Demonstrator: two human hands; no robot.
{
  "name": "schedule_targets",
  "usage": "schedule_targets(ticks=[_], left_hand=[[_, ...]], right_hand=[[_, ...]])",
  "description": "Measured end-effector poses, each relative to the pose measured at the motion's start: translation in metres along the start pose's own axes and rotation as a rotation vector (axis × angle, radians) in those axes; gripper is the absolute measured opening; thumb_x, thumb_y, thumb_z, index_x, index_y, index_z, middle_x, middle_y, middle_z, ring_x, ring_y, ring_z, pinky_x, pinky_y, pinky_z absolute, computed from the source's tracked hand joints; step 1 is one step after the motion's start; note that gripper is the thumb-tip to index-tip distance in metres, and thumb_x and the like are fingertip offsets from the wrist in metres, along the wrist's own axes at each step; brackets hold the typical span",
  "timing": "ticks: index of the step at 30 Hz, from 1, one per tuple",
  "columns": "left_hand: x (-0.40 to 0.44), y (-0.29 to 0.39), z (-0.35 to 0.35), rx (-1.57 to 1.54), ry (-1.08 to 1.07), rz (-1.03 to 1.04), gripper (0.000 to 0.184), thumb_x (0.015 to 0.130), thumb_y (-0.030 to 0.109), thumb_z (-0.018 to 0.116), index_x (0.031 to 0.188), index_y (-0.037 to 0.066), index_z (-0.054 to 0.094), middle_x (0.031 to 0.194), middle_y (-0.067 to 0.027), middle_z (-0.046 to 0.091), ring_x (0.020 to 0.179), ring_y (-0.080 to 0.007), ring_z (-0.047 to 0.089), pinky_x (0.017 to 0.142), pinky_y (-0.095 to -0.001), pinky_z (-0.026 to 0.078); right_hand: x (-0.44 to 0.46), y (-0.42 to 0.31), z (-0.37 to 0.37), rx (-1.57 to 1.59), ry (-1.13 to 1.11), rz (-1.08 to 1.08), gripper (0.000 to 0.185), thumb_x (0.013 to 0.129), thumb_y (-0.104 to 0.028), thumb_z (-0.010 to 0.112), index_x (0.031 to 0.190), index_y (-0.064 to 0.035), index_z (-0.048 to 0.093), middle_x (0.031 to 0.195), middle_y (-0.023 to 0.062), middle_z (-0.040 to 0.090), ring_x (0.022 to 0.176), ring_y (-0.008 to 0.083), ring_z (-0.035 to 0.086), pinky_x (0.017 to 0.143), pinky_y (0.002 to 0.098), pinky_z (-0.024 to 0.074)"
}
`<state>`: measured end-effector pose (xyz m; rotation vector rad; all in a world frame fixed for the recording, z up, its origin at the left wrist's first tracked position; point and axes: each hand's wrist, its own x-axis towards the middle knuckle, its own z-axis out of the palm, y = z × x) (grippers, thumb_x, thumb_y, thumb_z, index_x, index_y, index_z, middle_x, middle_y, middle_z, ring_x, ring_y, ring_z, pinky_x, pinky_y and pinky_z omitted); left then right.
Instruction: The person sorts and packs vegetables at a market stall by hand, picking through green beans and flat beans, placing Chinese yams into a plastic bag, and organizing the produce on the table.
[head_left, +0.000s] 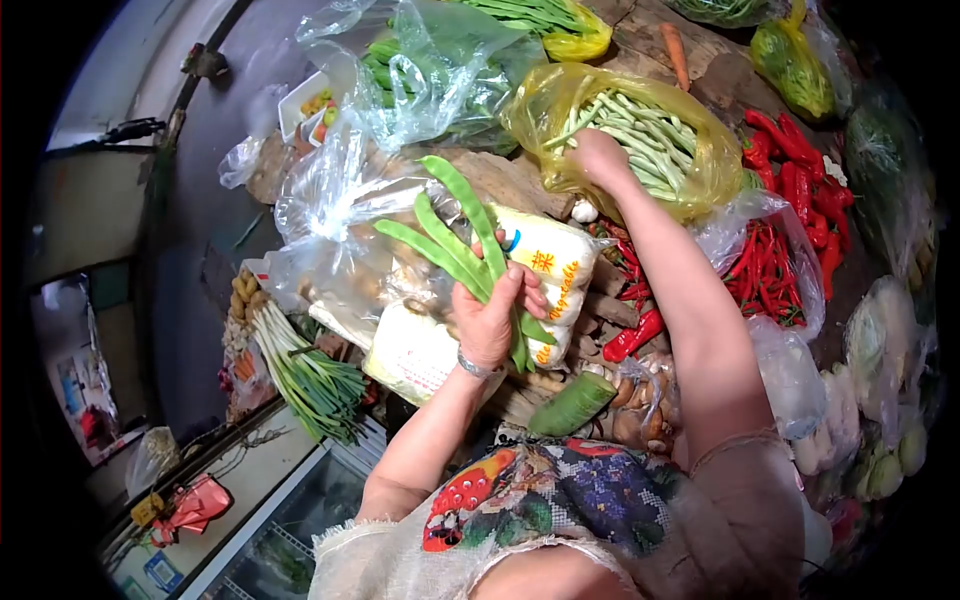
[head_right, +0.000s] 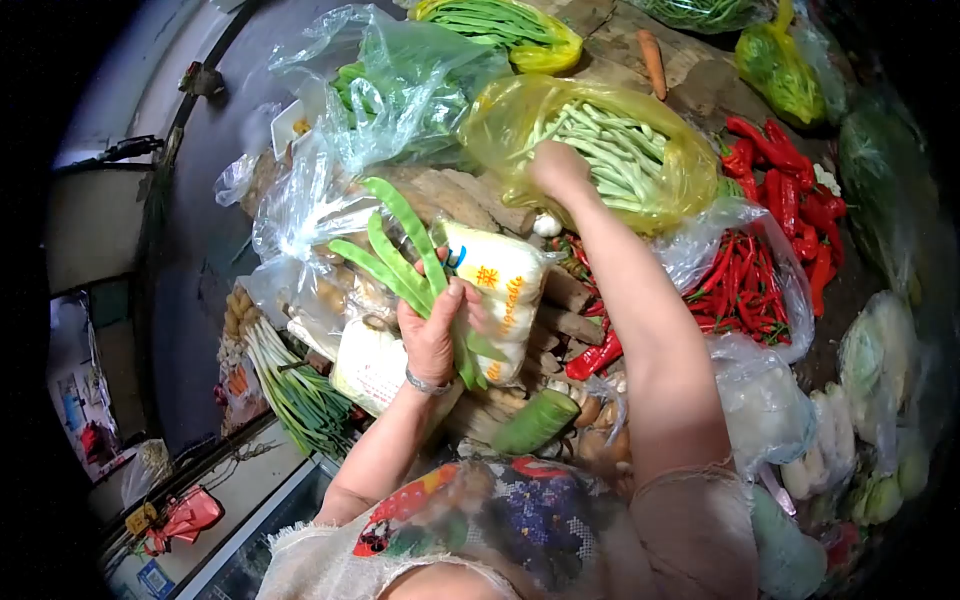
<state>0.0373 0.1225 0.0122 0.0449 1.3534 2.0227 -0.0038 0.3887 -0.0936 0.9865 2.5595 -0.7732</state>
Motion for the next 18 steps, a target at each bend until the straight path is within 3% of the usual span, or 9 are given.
schedule_targets(ticks=[3, 5, 7, 8, 9, 12, 14, 17, 18], left_hand=[[0.001, -0.001, -0.002, -0.013, -0.013, -0.009, 0.043, 0.093, 0.008, 0.058, 0.133, 0.000, 0.044, 0.083, -0.0081, 0.062, 0.071, -0.0143, 0.060, 0.063, -0.0252, 0.048], [0.003, -0.004, -0.006, 0.009, -0.030, -0.004, 0.047, 0.095, 0.007, 0.054, 0.136, -0.002, 0.035, 0.082, -0.0121, 0.062, 0.064, -0.0187, 0.063, 0.053, -0.0271, 0.054], [0.004, -0.006, -0.007, 0.006, -0.030, 0.013, 0.047, 0.095, 0.007, 0.054, 0.136, -0.002, 0.034, 0.081, -0.0121, 0.062, 0.064, -0.0187, 0.063, 0.053, -0.0272, 0.054], [0.004, -0.008, -0.007, 0.008, -0.030, 0.027, 0.047, 0.095, 0.006, 0.054, 0.137, -0.002, 0.034, 0.081, -0.0121, 0.062, 0.064, -0.0188, 0.063, 0.053, -0.0274, 0.054], [0.004, -0.009, -0.006, 0.005, -0.030, 0.022, 0.047, 0.095, 0.006, 0.054, 0.137, -0.002, 0.034, 0.081, -0.0121, 0.062, 0.064, -0.0188, 0.063, 0.053, -0.0274, 0.054], [0.004, -0.008, -0.004, 0.014, -0.034, 0.059, 0.047, 0.095, 0.006, 0.054, 0.136, -0.002, 0.034, 0.081, -0.0123, 0.062, 0.064, -0.0189, 0.063, 0.053, -0.0277, 0.054], [0.004, -0.008, -0.006, 0.024, -0.026, 0.028, 0.047, 0.095, 0.006, 0.054, 0.136, -0.003, 0.034, 0.081, -0.0125, 0.062, 0.064, -0.0191, 0.063, 0.053, -0.0281, 0.054], [0.003, -0.006, -0.005, 0.016, -0.039, 0.029, 0.048, 0.095, 0.006, 0.054, 0.137, -0.003, 0.033, 0.081, -0.0128, 0.062, 0.064, -0.0194, 0.063, 0.054, -0.0285, 0.055], [0.003, -0.006, -0.005, 0.017, -0.038, 0.030, 0.048, 0.095, 0.006, 0.054, 0.137, -0.003, 0.033, 0.081, -0.0128, 0.062, 0.064, -0.0194, 0.063, 0.054, -0.0285, 0.055]], right_hand=[[-0.004, 0.025, -0.002, 0.434, 0.077, 0.027, 0.037, 0.078, -0.024, 0.061, 0.103, 0.0018, 0.067, 0.100, 0.0216, 0.068, 0.095, 0.0328, 0.065, 0.084, 0.0397, 0.0483], [-0.007, 0.055, 0.000, 0.527, 0.160, 0.012, 0.035, 0.079, -0.026, 0.063, 0.101, 0.0013, 0.067, 0.096, 0.0190, 0.069, 0.090, 0.0276, 0.065, 0.081, 0.0371, 0.0482], [-0.041, 0.050, -0.029, 0.650, 0.309, 0.043, 0.031, 0.080, -0.025, 0.063, 0.098, 0.0007, 0.068, 0.091, 0.0152, 0.068, 0.083, 0.0235, 0.063, 0.080, 0.0340, 0.0481], [-0.038, 0.061, -0.024, 0.762, 0.382, -0.007, 0.024, 0.084, -0.021, 0.063, 0.097, -0.0013, 0.066, 0.080, 0.0083, 0.065, 0.071, 0.0153, 0.058, 0.066, 0.0277, 0.0469], [-0.049, 0.047, -0.036, 0.758, 0.380, -0.002, 0.024, 0.084, -0.021, 0.063, 0.097, -0.0013, 0.066, 0.080, 0.0083, 0.065, 0.071, 0.0153, 0.058, 0.066, 0.0277, 0.0469], [-0.082, -0.004, -0.064, 1.217, 0.263, -0.022, 0.021, 0.087, -0.018, 0.065, 0.102, -0.0040, 0.062, 0.076, 0.0026, 0.062, 0.064, 0.0084, 0.052, 0.054, 0.0220, 0.0410], [-0.086, -0.036, -0.066, 1.436, 0.199, -0.219, 0.021, 0.092, -0.022, 0.063, 0.106, -0.0065, 0.059, 0.071, -0.0048, 0.051, 0.058, 0.0051, 0.045, 0.049, 0.0190, 0.0350], [-0.076, -0.063, -0.062, 1.454, 0.016, -0.309, 0.031, 0.095, -0.028, 0.059, 0.115, -0.0042, 0.059, 0.093, 0.0009, 0.065, 0.082, 0.0067, 0.057, 0.070, 0.0216, 0.0419], [-0.067, -0.059, -0.061, 1.455, 0.016, -0.310, 0.031, 0.095, -0.028, 0.059, 0.115, -0.0042, 0.059, 0.093, 0.0009, 0.065, 0.082, 0.0067, 0.057, 0.070, 0.0216, 0.0419]])
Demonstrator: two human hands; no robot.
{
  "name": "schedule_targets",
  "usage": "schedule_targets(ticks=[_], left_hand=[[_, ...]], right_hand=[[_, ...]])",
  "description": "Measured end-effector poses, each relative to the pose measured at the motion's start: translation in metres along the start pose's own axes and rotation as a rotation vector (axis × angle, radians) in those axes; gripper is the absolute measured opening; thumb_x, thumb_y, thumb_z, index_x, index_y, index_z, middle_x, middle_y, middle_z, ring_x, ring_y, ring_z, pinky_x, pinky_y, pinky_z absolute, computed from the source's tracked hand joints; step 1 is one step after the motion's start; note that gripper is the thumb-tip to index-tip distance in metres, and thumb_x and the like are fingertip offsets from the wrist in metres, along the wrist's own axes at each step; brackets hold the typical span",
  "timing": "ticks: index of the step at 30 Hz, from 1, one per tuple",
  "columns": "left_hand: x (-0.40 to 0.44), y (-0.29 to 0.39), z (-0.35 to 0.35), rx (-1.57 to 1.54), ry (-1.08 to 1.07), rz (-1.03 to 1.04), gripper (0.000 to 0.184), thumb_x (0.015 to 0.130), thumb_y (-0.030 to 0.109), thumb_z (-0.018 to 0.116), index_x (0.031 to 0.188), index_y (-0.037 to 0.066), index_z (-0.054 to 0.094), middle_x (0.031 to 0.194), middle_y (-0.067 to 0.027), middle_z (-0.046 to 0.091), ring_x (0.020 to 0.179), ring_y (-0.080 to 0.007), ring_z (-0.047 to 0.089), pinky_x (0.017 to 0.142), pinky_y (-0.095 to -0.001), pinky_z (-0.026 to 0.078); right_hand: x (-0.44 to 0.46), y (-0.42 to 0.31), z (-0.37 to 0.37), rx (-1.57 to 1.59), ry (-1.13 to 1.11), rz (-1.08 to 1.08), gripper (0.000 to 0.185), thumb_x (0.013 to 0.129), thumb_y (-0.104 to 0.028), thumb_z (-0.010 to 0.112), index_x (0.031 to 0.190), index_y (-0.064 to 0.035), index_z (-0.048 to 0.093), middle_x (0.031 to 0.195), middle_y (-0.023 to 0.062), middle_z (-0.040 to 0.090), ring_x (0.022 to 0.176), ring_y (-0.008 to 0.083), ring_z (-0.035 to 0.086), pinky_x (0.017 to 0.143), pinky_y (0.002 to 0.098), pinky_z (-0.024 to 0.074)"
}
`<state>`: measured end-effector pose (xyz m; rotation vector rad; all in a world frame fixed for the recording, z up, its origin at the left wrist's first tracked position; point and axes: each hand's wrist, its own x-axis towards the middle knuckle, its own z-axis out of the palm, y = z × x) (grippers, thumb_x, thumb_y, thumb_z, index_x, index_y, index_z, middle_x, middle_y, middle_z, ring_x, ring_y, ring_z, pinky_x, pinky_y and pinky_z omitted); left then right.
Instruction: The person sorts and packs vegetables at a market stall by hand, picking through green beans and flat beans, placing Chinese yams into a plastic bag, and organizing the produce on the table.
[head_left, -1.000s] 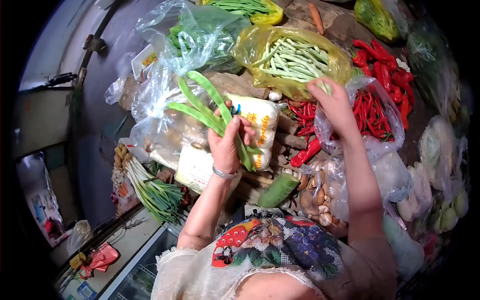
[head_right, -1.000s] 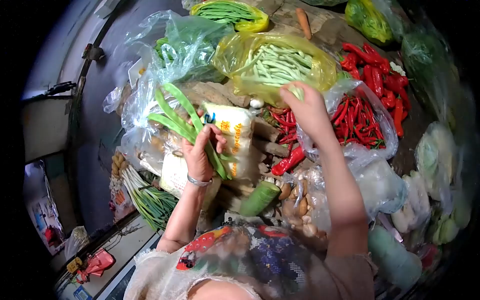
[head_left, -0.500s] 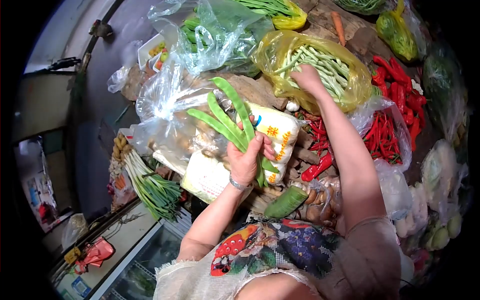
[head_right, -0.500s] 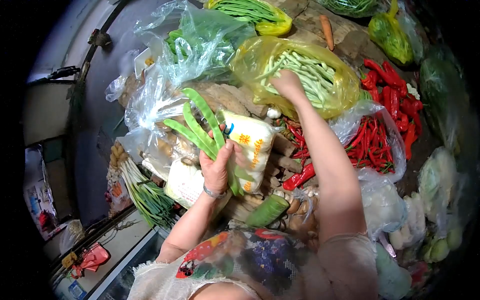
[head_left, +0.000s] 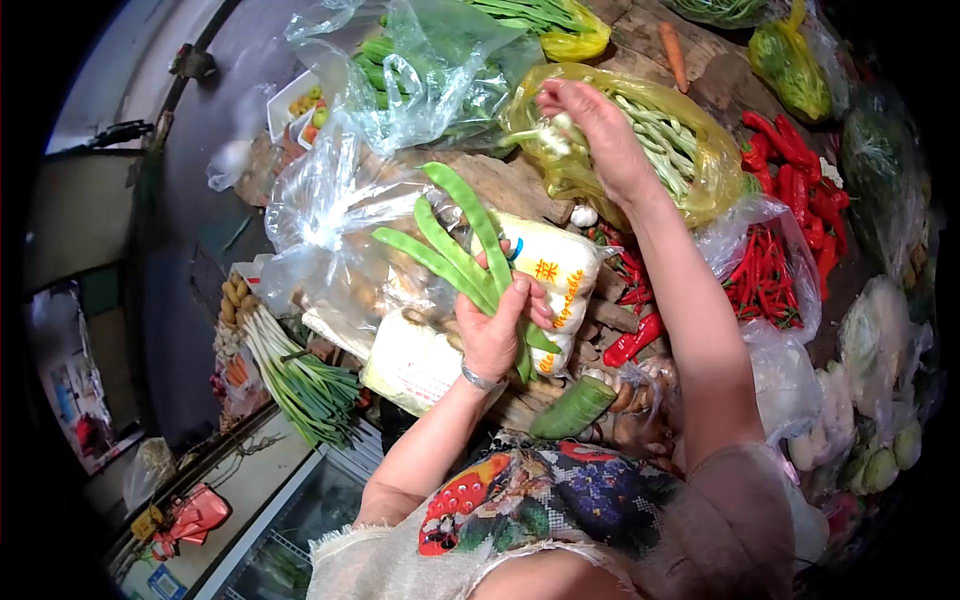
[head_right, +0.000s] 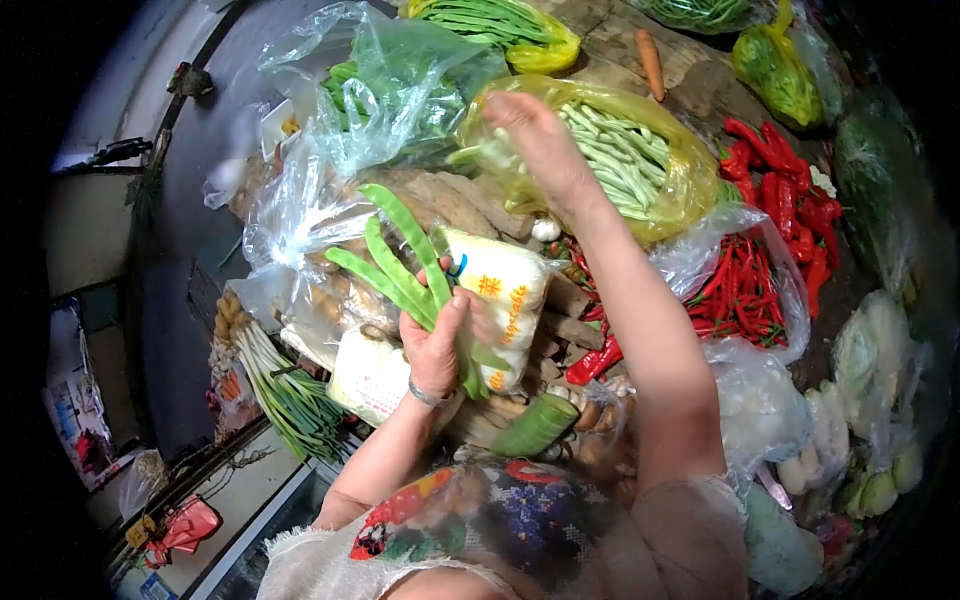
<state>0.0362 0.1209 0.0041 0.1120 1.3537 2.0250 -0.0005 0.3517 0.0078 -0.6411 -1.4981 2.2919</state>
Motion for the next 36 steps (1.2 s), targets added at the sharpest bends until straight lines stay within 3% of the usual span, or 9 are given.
schedule_targets(ticks=[3, 8, 19, 24, 27, 28, 29, 31, 36], left_hand=[[0.000, -0.001, 0.002, -0.027, 0.010, -0.006, 0.048, 0.095, 0.006, 0.054, 0.137, -0.003, 0.033, 0.082, -0.0131, 0.062, 0.064, -0.0195, 0.063, 0.054, -0.0287, 0.055], [0.000, -0.002, 0.002, -0.049, 0.014, -0.001, 0.049, 0.095, 0.006, 0.054, 0.137, -0.003, 0.032, 0.083, -0.0128, 0.061, 0.065, -0.0192, 0.063, 0.055, -0.0288, 0.054], [0.001, -0.005, 0.001, -0.086, -0.016, -0.016, 0.046, 0.095, 0.003, 0.052, 0.137, -0.001, 0.034, 0.083, -0.0119, 0.061, 0.065, -0.0180, 0.063, 0.055, -0.0276, 0.054], [0.001, -0.003, 0.002, -0.068, 0.014, -0.021, 0.040, 0.093, 0.004, 0.052, 0.132, 0.003, 0.040, 0.081, -0.0100, 0.062, 0.060, -0.0181, 0.061, 0.050, -0.0304, 0.053], [0.002, -0.006, 0.000, -0.078, -0.003, -0.013, 0.041, 0.093, 0.005, 0.053, 0.133, 0.003, 0.040, 0.080, -0.0103, 0.062, 0.061, -0.0176, 0.062, 0.049, -0.0295, 0.052], [0.001, -0.005, 0.000, -0.085, -0.011, -0.022, 0.045, 0.094, 0.003, 0.052, 0.136, 0.001, 0.037, 0.082, -0.0108, 0.062, 0.063, -0.0175, 0.062, 0.052, -0.0283, 0.053], [0.001, -0.004, 0.000, -0.091, -0.020, -0.033, 0.048, 0.094, 0.002, 0.052, 0.138, 0.000, 0.034, 0.083, -0.0112, 0.061, 0.065, -0.0174, 0.063, 0.054, -0.0271, 0.054], [0.002, -0.006, 0.001, -0.049, -0.012, 0.025, 0.048, 0.094, 0.002, 0.052, 0.139, 0.000, 0.033, 0.083, -0.0112, 0.062, 0.065, -0.0171, 0.063, 0.054, -0.0269, 0.054], [0.002, -0.008, 0.000, -0.044, -0.016, 0.052, 0.048, 0.095, 0.003, 0.052, 0.139, 0.000, 0.033, 0.083, -0.0110, 0.062, 0.065, -0.0165, 0.062, 0.054, -0.0267, 0.054]], right_hand=[[0.051, 0.039, -0.056, -0.398, 0.361, -0.092, 0.033, 0.096, -0.033, 0.056, 0.108, -0.0026, 0.064, 0.098, 0.0035, 0.067, 0.090, 0.0096, 0.061, 0.075, 0.0262, 0.0442], [0.079, 0.062, -0.067, -1.321, 0.270, 0.289, 0.031, 0.084, -0.025, 0.057, 0.102, -0.0018, 0.067, 0.103, 0.0200, 0.067, 0.097, 0.0342, 0.064, 0.085, 0.0437, 0.0490], [0.070, 0.055, -0.052, -1.553, 0.109, 0.346, 0.027, 0.082, -0.022, 0.064, 0.098, -0.0011, 0.069, 0.103, 0.0186, 0.068, 0.098, 0.0336, 0.065, 0.084, 0.0425, 0.0491], [0.067, 0.057, -0.057, -1.312, 0.253, 0.378, 0.026, 0.081, -0.024, 0.062, 0.096, -0.0031, 0.070, 0.099, 0.0170, 0.069, 0.092, 0.0324, 0.065, 0.082, 0.0420, 0.0494], [0.074, 0.066, -0.087, -0.666, 0.297, 0.243, 0.026, 0.078, -0.017, 0.069, 0.098, -0.0010, 0.069, 0.092, 0.0136, 0.069, 0.084, 0.0237, 0.065, 0.078, 0.0357, 0.0498], [0.080, 0.070, -0.102, -0.401, 0.354, 0.208, 0.030, 0.079, -0.015, 0.071, 0.105, -0.0013, 0.067, 0.081, 0.0082, 0.066, 0.070, 0.0157, 0.059, 0.066, 0.0298, 0.0477], [0.067, 0.047, -0.100, -0.253, 0.316, 0.311, 0.020, 0.083, -0.018, 0.070, 0.098, -0.0049, 0.065, 0.071, 0.0014, 0.058, 0.058, 0.0093, 0.049, 0.055, 0.0250, 0.0412], [0.048, 0.026, -0.102, -0.055, 0.244, 0.326, 0.012, 0.088, -0.019, 0.067, 0.085, -0.0109, 0.059, 0.061, -0.0078, 0.044, 0.050, 0.0049, 0.037, 0.050, 0.0231, 0.0363], [0.015, 0.013, -0.089, 0.186, 0.201, 0.246, 0.012, 0.089, -0.016, 0.064, 0.081, -0.0116, 0.057, 0.064, -0.0060, 0.048, 0.052, 0.0054, 0.040, 0.052, 0.0232, 0.0392]])
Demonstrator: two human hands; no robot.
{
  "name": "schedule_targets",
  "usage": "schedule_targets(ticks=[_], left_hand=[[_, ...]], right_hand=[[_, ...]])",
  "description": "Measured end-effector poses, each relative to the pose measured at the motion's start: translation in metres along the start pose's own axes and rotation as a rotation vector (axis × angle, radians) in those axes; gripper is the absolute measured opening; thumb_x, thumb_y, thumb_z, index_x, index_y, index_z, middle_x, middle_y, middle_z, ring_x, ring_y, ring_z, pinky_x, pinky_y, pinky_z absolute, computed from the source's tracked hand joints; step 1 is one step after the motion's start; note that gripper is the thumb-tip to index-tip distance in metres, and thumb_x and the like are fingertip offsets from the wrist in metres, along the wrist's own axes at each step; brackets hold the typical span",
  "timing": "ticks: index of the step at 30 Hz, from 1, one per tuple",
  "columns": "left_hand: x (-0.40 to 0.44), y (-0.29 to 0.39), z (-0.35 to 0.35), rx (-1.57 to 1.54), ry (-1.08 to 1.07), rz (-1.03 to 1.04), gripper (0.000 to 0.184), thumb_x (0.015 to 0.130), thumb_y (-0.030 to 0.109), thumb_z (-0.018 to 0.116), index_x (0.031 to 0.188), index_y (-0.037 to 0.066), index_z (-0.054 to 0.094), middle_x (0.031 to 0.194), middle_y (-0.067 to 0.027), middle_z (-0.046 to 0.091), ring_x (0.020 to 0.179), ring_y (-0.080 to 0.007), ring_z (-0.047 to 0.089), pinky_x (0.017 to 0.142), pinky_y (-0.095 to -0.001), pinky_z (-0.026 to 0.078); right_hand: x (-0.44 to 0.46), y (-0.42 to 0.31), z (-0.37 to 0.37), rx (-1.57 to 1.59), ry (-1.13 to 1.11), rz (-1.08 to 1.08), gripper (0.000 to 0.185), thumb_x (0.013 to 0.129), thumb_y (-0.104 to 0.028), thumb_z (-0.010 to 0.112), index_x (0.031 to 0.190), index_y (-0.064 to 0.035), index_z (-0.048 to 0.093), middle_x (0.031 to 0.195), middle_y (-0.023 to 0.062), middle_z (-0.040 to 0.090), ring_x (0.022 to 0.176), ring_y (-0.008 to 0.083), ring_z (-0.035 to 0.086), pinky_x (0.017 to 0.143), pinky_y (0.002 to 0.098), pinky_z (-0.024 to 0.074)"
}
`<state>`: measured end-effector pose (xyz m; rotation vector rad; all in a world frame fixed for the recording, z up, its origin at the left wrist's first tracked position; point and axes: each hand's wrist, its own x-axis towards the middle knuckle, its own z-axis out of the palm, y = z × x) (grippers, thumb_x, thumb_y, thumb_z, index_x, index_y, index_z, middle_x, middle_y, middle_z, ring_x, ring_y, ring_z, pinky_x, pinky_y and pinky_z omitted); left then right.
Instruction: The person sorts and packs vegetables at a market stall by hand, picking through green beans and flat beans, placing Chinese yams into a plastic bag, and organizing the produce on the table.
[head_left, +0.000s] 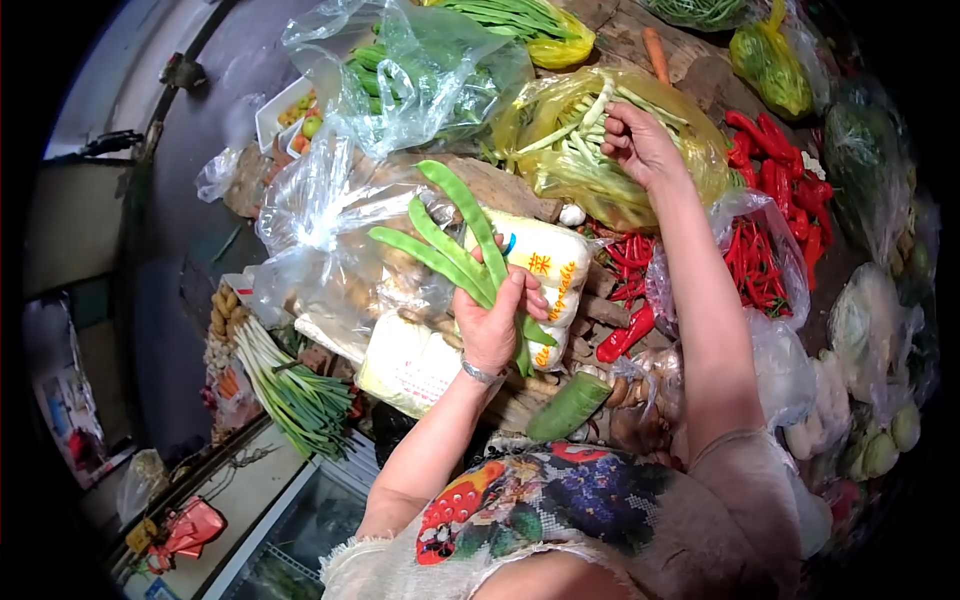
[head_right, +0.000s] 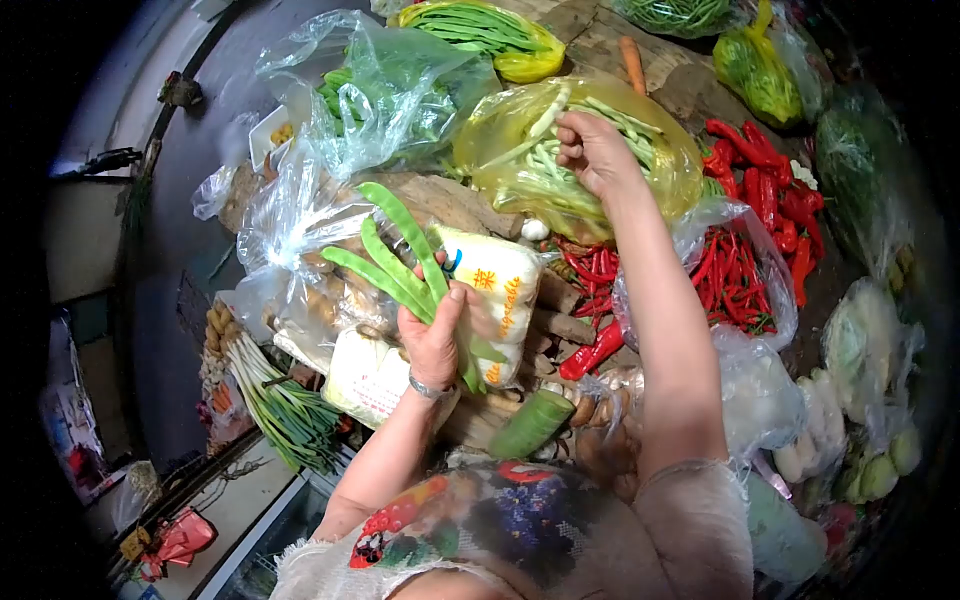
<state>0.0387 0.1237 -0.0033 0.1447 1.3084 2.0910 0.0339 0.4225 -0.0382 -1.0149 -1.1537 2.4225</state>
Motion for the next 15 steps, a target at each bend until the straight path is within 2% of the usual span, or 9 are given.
schedule_targets(ticks=[2, 3, 5, 8, 10, 11, 13, 14, 15], left_hand=[[-0.001, 0.000, 0.001, 0.000, -0.004, -0.001, 0.048, 0.095, 0.003, 0.052, 0.139, 0.000, 0.033, 0.083, -0.0108, 0.062, 0.065, -0.0165, 0.062, 0.054, -0.0267, 0.054], [-0.002, 0.000, 0.002, -0.053, 0.018, -0.011, 0.045, 0.092, 0.000, 0.054, 0.135, -0.001, 0.040, 0.106, -0.0108, 0.057, 0.074, -0.0166, 0.062, 0.065, -0.0296, 0.053], [-0.002, 0.002, 0.004, -0.105, 0.040, -0.019, 0.043, 0.089, -0.003, 0.057, 0.131, -0.001, 0.046, 0.129, -0.0108, 0.053, 0.084, -0.0166, 0.062, 0.077, -0.0324, 0.053], [-0.003, 0.003, 0.005, -0.098, 0.047, -0.012, 0.044, 0.089, -0.002, 0.058, 0.131, -0.001, 0.045, 0.120, -0.0108, 0.058, 0.083, -0.0167, 0.062, 0.077, -0.0327, 0.053], [-0.002, 0.003, 0.004, -0.049, 0.038, -0.017, 0.044, 0.090, 0.000, 0.057, 0.132, -0.002, 0.043, 0.103, -0.0113, 0.063, 0.079, -0.0163, 0.062, 0.073, -0.0310, 0.053], [-0.002, 0.003, 0.004, -0.048, 0.032, -0.023, 0.044, 0.090, 0.000, 0.057, 0.132, -0.002, 0.043, 0.103, -0.0113, 0.063, 0.079, -0.0163, 0.062, 0.073, -0.0310, 0.053], [-0.002, 0.004, 0.004, -0.012, 0.030, -0.026, 0.044, 0.092, 0.002, 0.056, 0.132, -0.003, 0.042, 0.087, -0.0111, 0.064, 0.072, -0.0158, 0.061, 0.065, -0.0285, 0.053], [-0.002, 0.003, 0.005, -0.017, 0.036, -0.023, 0.045, 0.092, 0.003, 0.055, 0.134, -0.003, 0.039, 0.084, -0.0121, 0.064, 0.067, -0.0158, 0.061, 0.058, -0.0271, 0.052], [-0.001, 0.002, 0.005, -0.014, 0.029, -0.025, 0.045, 0.092, 0.003, 0.055, 0.134, -0.003, 0.039, 0.084, -0.0121, 0.064, 0.067, -0.0158, 0.061, 0.058, -0.0271, 0.052]], right_hand=[[-0.018, 0.003, 0.008, 0.028, -0.053, -0.003, 0.011, 0.088, -0.015, 0.064, 0.080, -0.0114, 0.057, 0.067, -0.0043, 0.053, 0.054, 0.0052, 0.045, 0.054, 0.0219, 0.0423], [-0.026, 0.006, 0.013, 0.031, -0.051, -0.003, 0.011, 0.088, -0.015, 0.064, 0.080, -0.0114, 0.057, 0.067, -0.0043, 0.053, 0.054, 0.0052, 0.045, 0.054, 0.0219, 0.0423], [-0.038, 0.012, 0.019, -0.045, -0.113, -0.030, 0.010, 0.089, -0.015, 0.064, 0.081, -0.0103, 0.058, 0.069, -0.0033, 0.055, 0.056, 0.0051, 0.047, 0.053, 0.0203, 0.0421], [-0.042, 0.023, 0.028, -0.201, -0.168, -0.091, 0.008, 0.089, -0.014, 0.064, 0.089, -0.0071, 0.060, 0.074, -0.0025, 0.059, 0.062, 0.0037, 0.051, 0.055, 0.0172, 0.0403], [-0.051, 0.026, 0.050, -0.306, -0.188, -0.211, 0.010, 0.090, -0.013, 0.063, 0.096, -0.0058, 0.060, 0.076, -0.0032, 0.060, 0.066, 0.0028, 0.054, 0.056, 0.0160, 0.0382], [-0.049, 0.031, 0.056, -0.413, -0.161, -0.277, 0.013, 0.089, -0.013, 0.063, 0.097, -0.0033, 0.061, 0.078, -0.0018, 0.061, 0.068, 0.0046, 0.056, 0.058, 0.0172, 0.0410], [-0.030, 0.052, 0.058, -0.655, -0.135, -0.415, 0.020, 0.088, -0.014, 0.065, 0.102, -0.0010, 0.062, 0.079, -0.0007, 0.062, 0.071, 0.0084, 0.059, 0.063, 0.0207, 0.0455], [-0.030, 0.053, 0.065, -0.833, -0.141, -0.408, 0.025, 0.086, -0.017, 0.066, 0.106, -0.0018, 0.062, 0.082, 0.0018, 0.064, 0.073, 0.0130, 0.061, 0.066, 0.0243, 0.0474], [-0.031, 0.054, 0.070, -1.011, -0.147, -0.397, 0.030, 0.085, -0.019, 0.068, 0.109, -0.0025, 0.063, 0.085, 0.0043, 0.065, 0.075, 0.0175, 0.063, 0.069, 0.0279, 0.0493]])
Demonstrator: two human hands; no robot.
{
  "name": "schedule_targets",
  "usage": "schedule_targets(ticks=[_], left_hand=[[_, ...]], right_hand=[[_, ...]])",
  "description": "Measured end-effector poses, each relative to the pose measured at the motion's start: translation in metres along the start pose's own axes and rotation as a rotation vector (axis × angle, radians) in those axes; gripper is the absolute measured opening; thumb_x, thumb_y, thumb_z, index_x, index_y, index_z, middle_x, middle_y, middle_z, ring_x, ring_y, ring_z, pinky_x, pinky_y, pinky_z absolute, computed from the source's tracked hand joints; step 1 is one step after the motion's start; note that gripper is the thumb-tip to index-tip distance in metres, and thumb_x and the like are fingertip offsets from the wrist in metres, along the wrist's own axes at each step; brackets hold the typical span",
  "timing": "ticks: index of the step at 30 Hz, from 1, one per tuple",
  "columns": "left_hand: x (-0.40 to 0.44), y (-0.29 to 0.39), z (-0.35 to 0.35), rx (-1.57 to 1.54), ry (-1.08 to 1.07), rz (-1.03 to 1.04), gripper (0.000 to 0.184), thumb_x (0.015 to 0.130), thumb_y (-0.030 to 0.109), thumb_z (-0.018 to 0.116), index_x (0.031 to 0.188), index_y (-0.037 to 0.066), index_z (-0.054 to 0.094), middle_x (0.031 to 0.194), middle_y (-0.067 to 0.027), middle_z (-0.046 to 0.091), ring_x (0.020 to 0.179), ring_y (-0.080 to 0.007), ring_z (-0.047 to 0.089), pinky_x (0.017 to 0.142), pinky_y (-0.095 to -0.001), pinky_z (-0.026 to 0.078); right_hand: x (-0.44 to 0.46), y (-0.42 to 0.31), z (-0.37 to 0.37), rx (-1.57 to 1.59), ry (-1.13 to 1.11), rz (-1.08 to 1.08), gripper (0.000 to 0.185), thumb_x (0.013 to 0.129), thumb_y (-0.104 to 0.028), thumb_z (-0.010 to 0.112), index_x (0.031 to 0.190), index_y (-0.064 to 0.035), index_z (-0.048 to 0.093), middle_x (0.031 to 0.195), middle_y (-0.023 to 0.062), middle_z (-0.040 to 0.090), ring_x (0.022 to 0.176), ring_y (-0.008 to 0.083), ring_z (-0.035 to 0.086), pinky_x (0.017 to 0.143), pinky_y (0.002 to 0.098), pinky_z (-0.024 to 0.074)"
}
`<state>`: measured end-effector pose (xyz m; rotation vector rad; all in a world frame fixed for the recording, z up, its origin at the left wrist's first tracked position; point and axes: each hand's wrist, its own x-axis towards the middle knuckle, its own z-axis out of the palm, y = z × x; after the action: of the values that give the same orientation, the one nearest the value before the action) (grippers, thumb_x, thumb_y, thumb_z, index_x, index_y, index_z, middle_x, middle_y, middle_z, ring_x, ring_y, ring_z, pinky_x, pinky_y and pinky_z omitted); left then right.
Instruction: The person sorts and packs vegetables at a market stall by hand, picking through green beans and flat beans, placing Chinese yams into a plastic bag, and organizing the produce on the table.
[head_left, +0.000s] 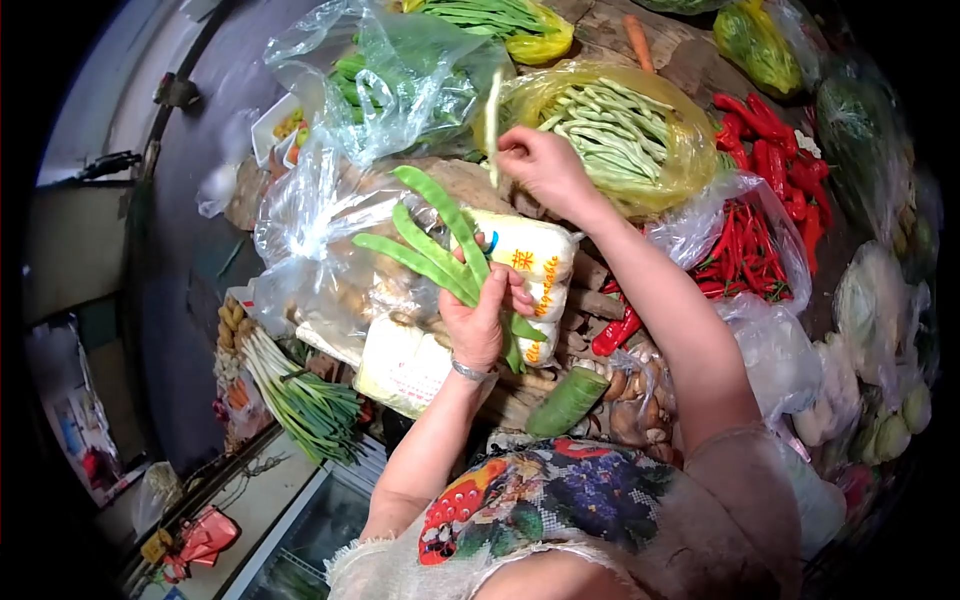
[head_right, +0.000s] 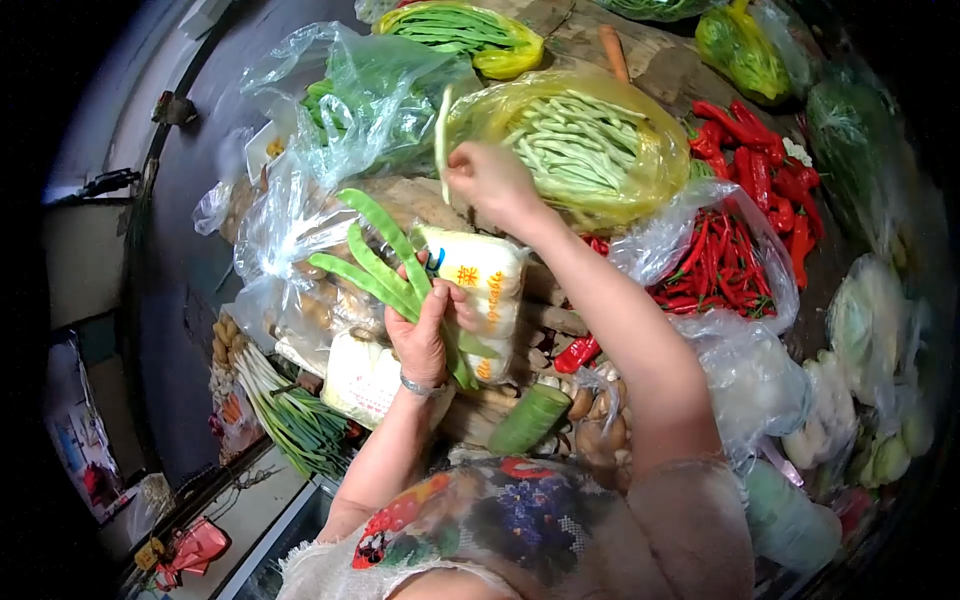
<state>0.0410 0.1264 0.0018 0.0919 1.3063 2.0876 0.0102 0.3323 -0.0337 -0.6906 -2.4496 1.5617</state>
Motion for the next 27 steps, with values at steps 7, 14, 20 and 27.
schedule_targets(ticks=[7, 14, 20, 27], left_hand=[[0.000, 0.000, -0.001, 0.015, 0.006, -0.004, 0.046, 0.093, 0.005, 0.056, 0.135, -0.002, 0.037, 0.083, -0.0120, 0.063, 0.066, -0.0165, 0.061, 0.053, -0.0280, 0.052], [0.001, -0.001, -0.002, 0.028, -0.005, 0.003, 0.045, 0.094, 0.006, 0.055, 0.135, -0.001, 0.038, 0.082, -0.0117, 0.061, 0.064, -0.0172, 0.060, 0.052, -0.0286, 0.052], [0.000, -0.001, 0.000, 0.023, 0.000, 0.004, 0.045, 0.094, 0.005, 0.054, 0.135, -0.001, 0.038, 0.082, -0.0118, 0.061, 0.064, -0.0171, 0.060, 0.052, -0.0286, 0.052], [0.001, -0.002, 0.000, 0.016, 0.002, 0.002, 0.045, 0.094, 0.006, 0.055, 0.135, -0.001, 0.037, 0.082, -0.0115, 0.061, 0.063, -0.0164, 0.060, 0.051, -0.0281, 0.052]], right_hand=[[-0.004, 0.034, -0.009, -0.578, 0.105, -0.007, 0.047, 0.083, -0.025, 0.067, 0.125, -0.0066, 0.055, 0.100, 0.0173, 0.065, 0.093, 0.0330, 0.063, 0.082, 0.0421, 0.0485], [-0.003, 0.070, -0.052, 0.117, 0.139, 0.179, 0.021, 0.090, -0.008, 0.053, 0.104, -0.0056, 0.069, 0.091, 0.0054, 0.069, 0.072, 0.0082, 0.058, 0.066, 0.0228, 0.0482], [-0.028, -0.021, -0.071, 0.376, 0.005, 0.069, 0.019, 0.091, -0.009, 0.061, 0.108, -0.0059, 0.067, 0.090, 0.0008, 0.066, 0.072, 0.0061, 0.056, 0.066, 0.0213, 0.0484], [-0.018, 0.051, -0.083, 0.312, 0.071, 0.227, 0.024, 0.093, -0.015, 0.057, 0.114, -0.0040, 0.063, 0.092, 0.0050, 0.067, 0.078, 0.0102, 0.061, 0.068, 0.0234, 0.0474]])
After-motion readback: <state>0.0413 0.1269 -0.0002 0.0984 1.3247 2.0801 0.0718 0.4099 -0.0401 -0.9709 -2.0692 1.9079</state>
